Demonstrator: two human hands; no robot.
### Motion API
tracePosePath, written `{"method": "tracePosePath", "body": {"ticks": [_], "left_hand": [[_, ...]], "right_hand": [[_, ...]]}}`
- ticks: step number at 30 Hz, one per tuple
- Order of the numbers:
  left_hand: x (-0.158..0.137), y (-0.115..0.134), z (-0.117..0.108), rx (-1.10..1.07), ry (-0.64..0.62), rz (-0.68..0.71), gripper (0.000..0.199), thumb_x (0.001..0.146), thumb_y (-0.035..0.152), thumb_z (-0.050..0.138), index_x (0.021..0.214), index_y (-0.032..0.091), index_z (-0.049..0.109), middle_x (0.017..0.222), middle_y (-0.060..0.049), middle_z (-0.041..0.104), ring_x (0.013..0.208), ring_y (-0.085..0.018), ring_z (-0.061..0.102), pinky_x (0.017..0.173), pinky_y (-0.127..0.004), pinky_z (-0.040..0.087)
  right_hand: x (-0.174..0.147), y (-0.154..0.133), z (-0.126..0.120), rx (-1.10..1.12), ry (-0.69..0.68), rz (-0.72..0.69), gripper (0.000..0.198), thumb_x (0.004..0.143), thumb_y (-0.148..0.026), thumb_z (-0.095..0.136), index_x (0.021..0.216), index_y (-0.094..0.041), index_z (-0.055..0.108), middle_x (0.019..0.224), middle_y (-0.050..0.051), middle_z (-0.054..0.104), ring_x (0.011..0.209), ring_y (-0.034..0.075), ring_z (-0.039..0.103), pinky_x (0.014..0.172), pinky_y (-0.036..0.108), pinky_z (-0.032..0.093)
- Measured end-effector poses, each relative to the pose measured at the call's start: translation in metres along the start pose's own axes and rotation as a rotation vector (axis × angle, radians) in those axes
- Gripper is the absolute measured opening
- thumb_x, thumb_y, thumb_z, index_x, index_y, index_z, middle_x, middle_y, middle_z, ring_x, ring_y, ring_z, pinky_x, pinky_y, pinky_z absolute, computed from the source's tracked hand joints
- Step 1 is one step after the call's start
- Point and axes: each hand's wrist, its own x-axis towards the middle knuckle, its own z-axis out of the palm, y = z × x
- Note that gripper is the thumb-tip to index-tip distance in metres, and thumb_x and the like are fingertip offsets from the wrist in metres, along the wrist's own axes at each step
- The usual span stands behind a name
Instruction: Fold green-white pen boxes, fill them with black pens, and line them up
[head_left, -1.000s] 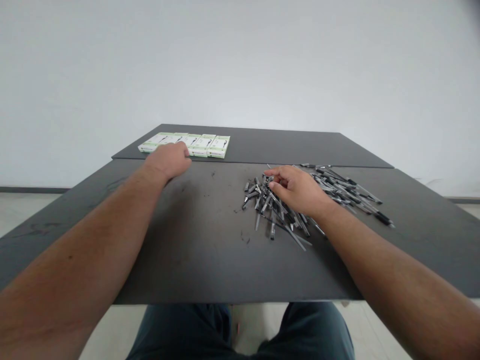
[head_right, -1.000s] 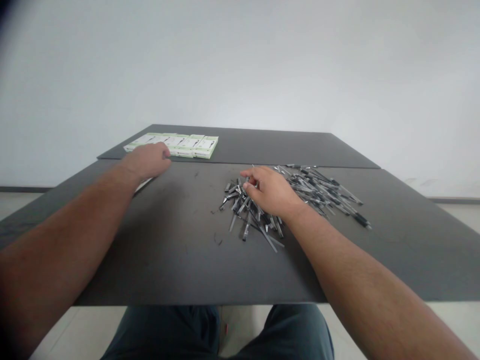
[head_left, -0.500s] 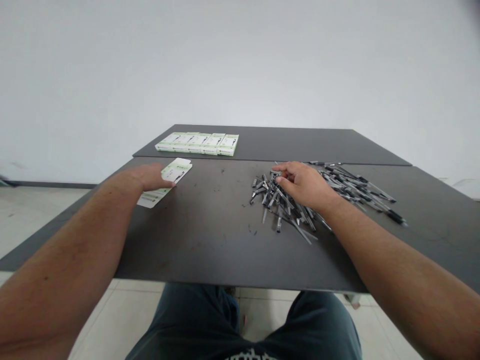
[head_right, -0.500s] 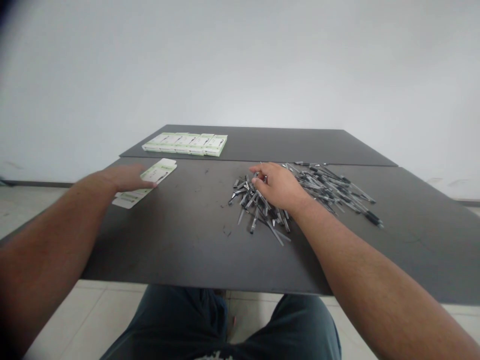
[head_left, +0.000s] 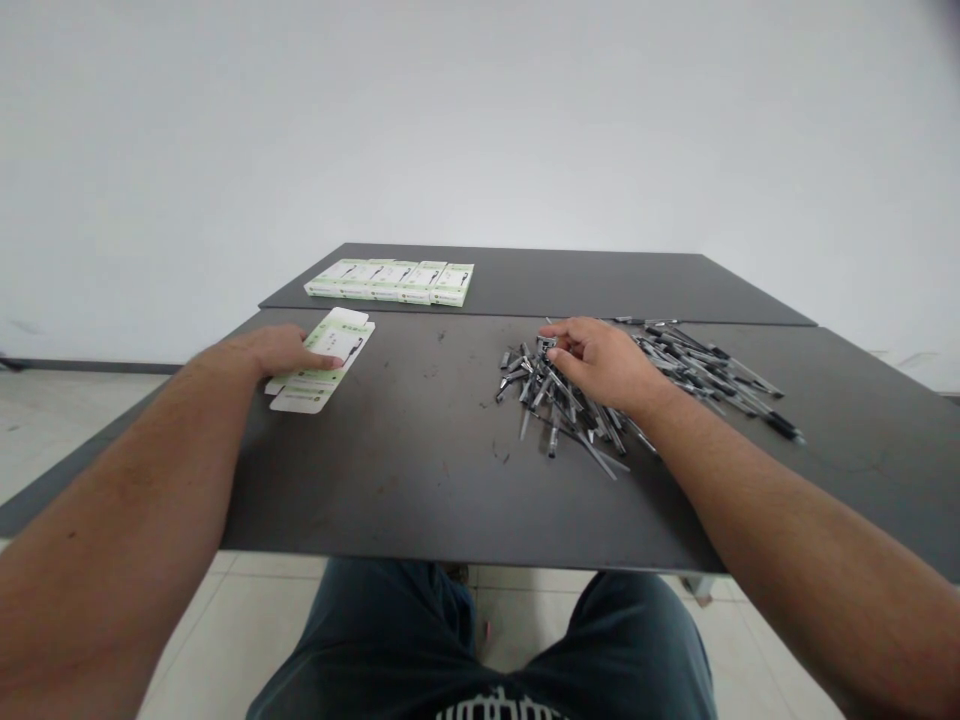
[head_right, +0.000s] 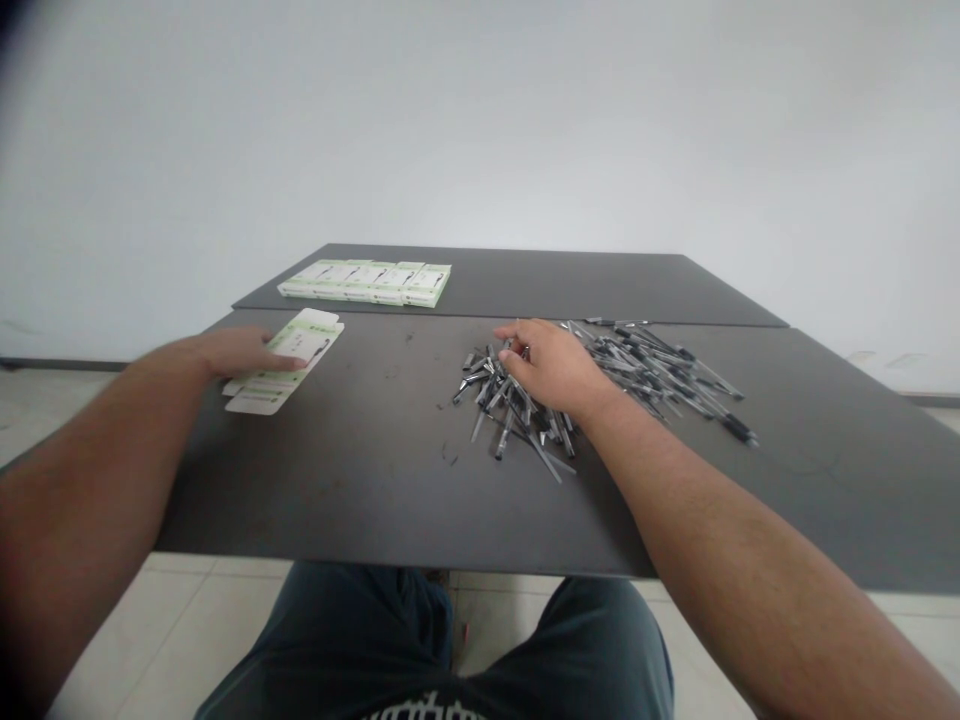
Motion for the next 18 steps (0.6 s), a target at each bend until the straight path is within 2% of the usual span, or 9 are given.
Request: {"method": "tracePosePath", "body": {"ticks": [3,7,12,18], "left_hand": [[-0.0023,-0.0005,-0.0025,0.034,-0.16,-0.03,0.068,0.079,0.081,0.09,0.095,0.015,0.079,0.103,-0.015,0.088,0.094,-0.031,0.079,0.087,-0.037,0.058],[-0.0038,-0.0013,-0.0037,0.042,-0.237,-0.027,0.068,0.089,0.083,0.077,0.105,0.018,0.081,0.108,-0.009,0.089,0.098,-0.028,0.077,0.084,-0.033,0.054],[-0.0024,-0.005,-0.0029,0.041,-0.267,-0.004,0.074,0.087,0.091,0.072,0.105,0.02,0.083,0.104,-0.005,0.088,0.096,-0.026,0.076,0.084,-0.034,0.053],[0.0016,-0.0049,-0.0017,0.04,-0.277,-0.016,0.068,0.086,0.09,0.071,0.098,0.024,0.081,0.099,-0.003,0.086,0.099,-0.029,0.076,0.09,-0.037,0.055]], "right_hand": [[0.0007,-0.0011,0.0002,-0.003,-0.008,-0.001,0.039,0.102,-0.032,0.072,0.134,-0.019,0.088,0.103,0.01,0.085,0.091,0.028,0.077,0.097,0.042,0.062],[0.0013,-0.0028,-0.0002,-0.003,-0.009,0.007,0.038,0.102,-0.032,0.073,0.135,-0.02,0.088,0.102,0.009,0.085,0.091,0.027,0.077,0.096,0.042,0.062],[0.0011,-0.0038,-0.0019,0.003,0.004,0.003,0.037,0.102,-0.031,0.073,0.134,-0.021,0.088,0.104,0.009,0.086,0.093,0.028,0.078,0.096,0.042,0.062],[0.0004,-0.0054,-0.0032,0.0,0.006,0.01,0.038,0.102,-0.03,0.072,0.135,-0.02,0.088,0.104,0.01,0.085,0.093,0.028,0.077,0.097,0.043,0.062]]}}
